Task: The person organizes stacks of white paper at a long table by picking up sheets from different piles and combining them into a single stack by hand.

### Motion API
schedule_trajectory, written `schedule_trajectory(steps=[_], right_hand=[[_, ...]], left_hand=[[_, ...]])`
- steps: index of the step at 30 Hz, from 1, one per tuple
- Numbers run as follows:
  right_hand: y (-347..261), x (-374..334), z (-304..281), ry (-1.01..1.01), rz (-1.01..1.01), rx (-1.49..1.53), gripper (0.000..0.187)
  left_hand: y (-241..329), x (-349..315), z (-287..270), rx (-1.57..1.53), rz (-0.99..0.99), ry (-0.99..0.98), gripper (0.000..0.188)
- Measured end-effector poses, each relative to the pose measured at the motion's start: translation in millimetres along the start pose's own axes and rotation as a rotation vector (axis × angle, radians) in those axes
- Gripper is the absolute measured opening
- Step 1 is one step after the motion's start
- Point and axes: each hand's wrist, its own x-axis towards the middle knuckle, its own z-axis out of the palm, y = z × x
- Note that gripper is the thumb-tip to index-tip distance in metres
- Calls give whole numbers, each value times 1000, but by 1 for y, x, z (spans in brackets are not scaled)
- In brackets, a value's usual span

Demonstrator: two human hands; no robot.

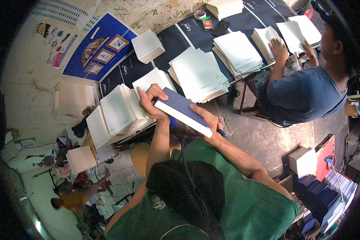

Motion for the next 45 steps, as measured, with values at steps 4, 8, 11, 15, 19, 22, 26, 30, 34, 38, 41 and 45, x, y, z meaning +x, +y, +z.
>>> schedule_trajectory(steps=[4,8,11,15,19,22,26,30,34,38,41,45], right_hand=[[-2,2,0,4,-8,5,47],[-1,2,2,23,-36,-7,42],[14,-9,10,35,80,101,35],[-27,10,5,114,479,372,22],[-37,43,-25,69,679,671,24],[-27,57,-33,68,681,803,29],[9,54,-22,86,736,892,48],[8,64,-5,141,769,917,49],[2,73,7,67,781,837,52],[10,73,18,10,709,546,57],[-16,88,15,-92,631,477,59],[-36,89,22,-157,460,140,49]], left_hand=[[0,0,2,38,18,19,31],[3,5,-1,-55,-63,15,32],[20,16,4,-26,-372,97,50],[24,57,0,111,-983,15,75],[44,61,-28,-21,-1120,-335,58],[63,21,-42,-37,-1031,-444,38],[83,-1,-42,-46,-1086,-315,31],[95,10,-49,-31,-1132,-179,30],[106,14,-60,-1,-1148,-51,29],[108,0,-76,-14,-1203,53,34],[108,-11,-81,243,-1058,2,45],[114,-7,-73,632,-788,-235,80]])
